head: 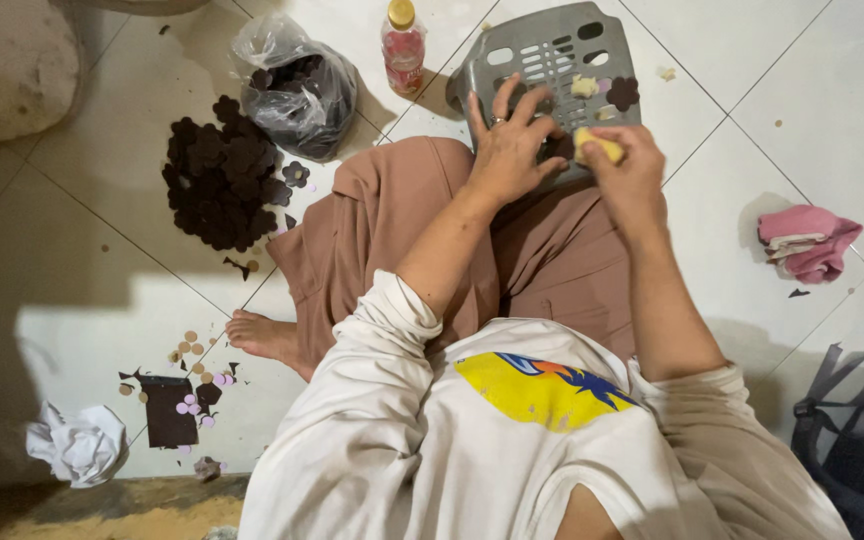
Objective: The person sits on the floor and rubs dark flower-shaped cut pieces with a yellow sponge against a slotted plastic stool, working the pieces one at a time and setting finished pieces aside on the floor.
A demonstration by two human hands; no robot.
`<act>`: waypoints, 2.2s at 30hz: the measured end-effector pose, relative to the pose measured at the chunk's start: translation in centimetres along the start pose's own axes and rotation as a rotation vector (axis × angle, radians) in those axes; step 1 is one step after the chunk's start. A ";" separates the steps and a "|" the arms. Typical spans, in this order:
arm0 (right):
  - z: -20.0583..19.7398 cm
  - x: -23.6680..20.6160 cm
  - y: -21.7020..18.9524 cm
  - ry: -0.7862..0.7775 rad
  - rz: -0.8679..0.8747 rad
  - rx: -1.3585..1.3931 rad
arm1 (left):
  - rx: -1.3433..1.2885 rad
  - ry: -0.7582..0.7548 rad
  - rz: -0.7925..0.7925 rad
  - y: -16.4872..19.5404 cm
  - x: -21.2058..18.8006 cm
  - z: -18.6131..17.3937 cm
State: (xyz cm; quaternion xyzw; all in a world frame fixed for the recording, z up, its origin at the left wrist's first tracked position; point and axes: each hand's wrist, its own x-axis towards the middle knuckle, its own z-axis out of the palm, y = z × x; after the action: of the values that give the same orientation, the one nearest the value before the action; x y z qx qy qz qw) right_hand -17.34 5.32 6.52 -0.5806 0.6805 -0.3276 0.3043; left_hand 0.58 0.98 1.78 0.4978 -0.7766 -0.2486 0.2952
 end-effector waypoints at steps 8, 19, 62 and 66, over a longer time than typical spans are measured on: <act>0.8 -1.9 0.1 -0.061 -0.144 -0.281 | 0.015 -0.020 -0.002 -1.0 -0.5 0.9; -1.0 -0.8 1.3 0.006 0.251 0.438 | 0.064 -0.038 0.086 -1.0 -0.6 1.1; -0.9 -2.0 2.2 0.023 -0.243 -0.394 | 0.073 -0.054 0.048 0.9 -0.8 1.8; -0.3 -2.1 1.8 0.024 -0.091 -0.343 | 0.082 -0.066 0.010 1.2 -0.5 1.9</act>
State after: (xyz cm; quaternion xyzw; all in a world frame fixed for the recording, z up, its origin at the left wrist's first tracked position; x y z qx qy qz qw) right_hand -18.35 7.66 5.29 -0.6503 0.7028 -0.2273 0.1775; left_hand -1.34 2.02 1.14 0.4972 -0.7979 -0.2316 0.2501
